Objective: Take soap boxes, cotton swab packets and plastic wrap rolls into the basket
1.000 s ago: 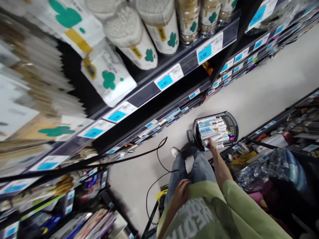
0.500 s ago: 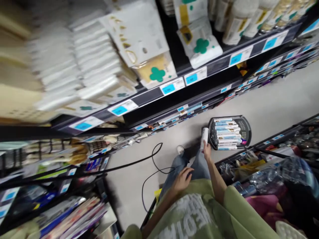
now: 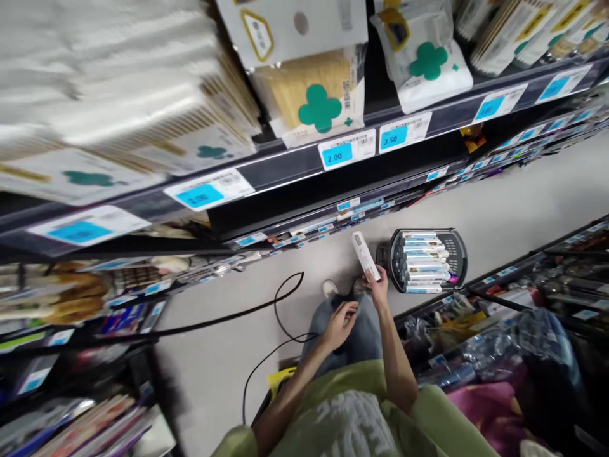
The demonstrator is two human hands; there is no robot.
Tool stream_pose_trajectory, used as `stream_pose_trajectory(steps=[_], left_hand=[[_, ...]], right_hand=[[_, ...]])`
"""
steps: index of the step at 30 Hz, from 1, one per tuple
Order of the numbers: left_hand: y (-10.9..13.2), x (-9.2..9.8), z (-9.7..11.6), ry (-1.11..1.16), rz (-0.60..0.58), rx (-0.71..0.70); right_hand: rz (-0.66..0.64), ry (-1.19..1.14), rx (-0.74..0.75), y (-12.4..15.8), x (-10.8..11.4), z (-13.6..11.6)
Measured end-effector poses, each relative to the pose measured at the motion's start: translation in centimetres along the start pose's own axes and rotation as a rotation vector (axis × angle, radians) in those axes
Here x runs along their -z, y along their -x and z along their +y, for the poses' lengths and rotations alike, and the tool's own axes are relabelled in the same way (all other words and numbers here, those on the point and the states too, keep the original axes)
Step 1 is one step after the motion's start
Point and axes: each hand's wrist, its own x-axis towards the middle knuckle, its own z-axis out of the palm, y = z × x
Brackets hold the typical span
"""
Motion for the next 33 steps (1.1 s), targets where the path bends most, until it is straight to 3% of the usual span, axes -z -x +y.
stream_pose_trajectory(steps=[5, 10, 13, 16, 21, 26, 29, 33], left_hand=[[-6.4, -3.8, -5.0, 0.157, 0.064, 0.117], [-14.4, -6.9, -12.4, 0.391, 0.181, 0.169], [-18.8, -6.9, -16.1, 0.436, 0.240, 0.158], [-22.5, -5.7, -18.7, 0.422, 0.281, 0.124], [-27.4, -3.8, -20.9, 0.340, 0.356, 0.018], [-31.1, -3.5, -21.1, 0.374, 0.426, -0.139], [-32.3, -3.2, -20.9, 0.354, 0.478, -0.226], [-32.5, -2.6, -21.7, 0.359, 0.485, -0.269]], right_hand=[[0.040, -0.013, 0.143, -6.8, 0.7, 0.8], [0.137, -0.278, 0.212, -14.1, -1.7, 4.4], [0.184, -0.441, 0.206, -17.9, -3.5, 6.7], [0.213, -0.495, 0.191, -20.9, -5.1, 8.9], [0.357, -0.466, 0.236, -25.2, -6.9, 11.0], [0.510, -0.268, 0.499, -28.0, -7.1, 10.9], [0.551, -0.191, 0.621, -28.7, -7.1, 11.6], [0.490, -0.295, 0.642, -29.6, -7.4, 13.9]])
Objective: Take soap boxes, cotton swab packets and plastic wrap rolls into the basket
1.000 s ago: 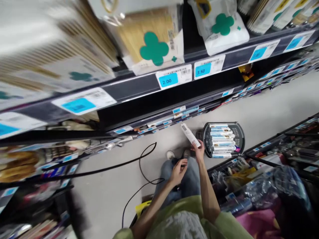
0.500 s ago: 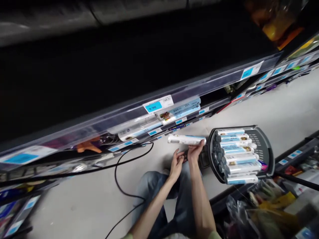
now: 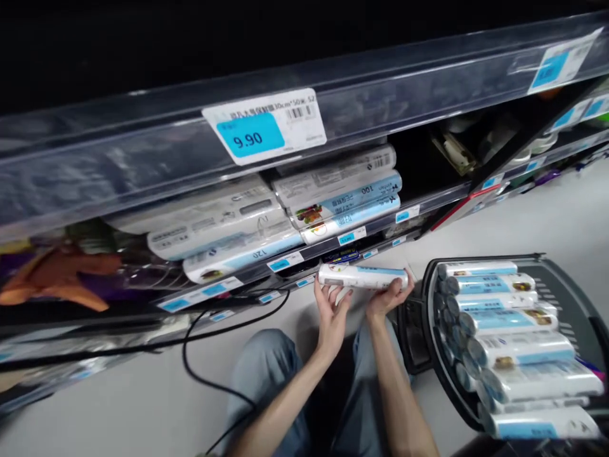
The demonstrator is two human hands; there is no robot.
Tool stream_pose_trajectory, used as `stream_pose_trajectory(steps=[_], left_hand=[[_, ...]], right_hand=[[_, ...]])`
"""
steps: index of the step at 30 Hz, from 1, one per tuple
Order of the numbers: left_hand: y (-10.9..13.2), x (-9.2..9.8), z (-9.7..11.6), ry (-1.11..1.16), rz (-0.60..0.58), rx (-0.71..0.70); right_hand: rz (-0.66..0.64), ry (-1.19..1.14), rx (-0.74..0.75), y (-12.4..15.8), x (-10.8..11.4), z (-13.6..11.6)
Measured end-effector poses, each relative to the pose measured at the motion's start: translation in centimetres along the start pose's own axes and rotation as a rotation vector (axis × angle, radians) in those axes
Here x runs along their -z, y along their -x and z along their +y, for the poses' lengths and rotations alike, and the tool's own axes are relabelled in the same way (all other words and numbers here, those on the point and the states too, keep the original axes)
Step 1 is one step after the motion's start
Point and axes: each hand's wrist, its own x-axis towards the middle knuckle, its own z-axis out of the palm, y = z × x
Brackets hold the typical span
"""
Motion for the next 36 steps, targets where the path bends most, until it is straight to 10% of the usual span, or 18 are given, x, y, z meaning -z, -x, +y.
stream_pose_trajectory(steps=[13, 22, 36], left_hand=[[-4.4, -1.0, -4.9, 0.130, 0.010, -0.189], [-6.8, 2.6, -8.0, 0.207, 0.054, -0.212], [-9.1, 2.2, -6.2, 0.465, -0.055, -0.207]], right_hand=[[-0.205, -0.327, 0.029, -2.0, 1.4, 1.7], [-0.147, -0.092, 0.052, -3.9, 1.5, 3.7], [-0.282, -0.227, -0.282, -7.1, 1.2, 7.2]])
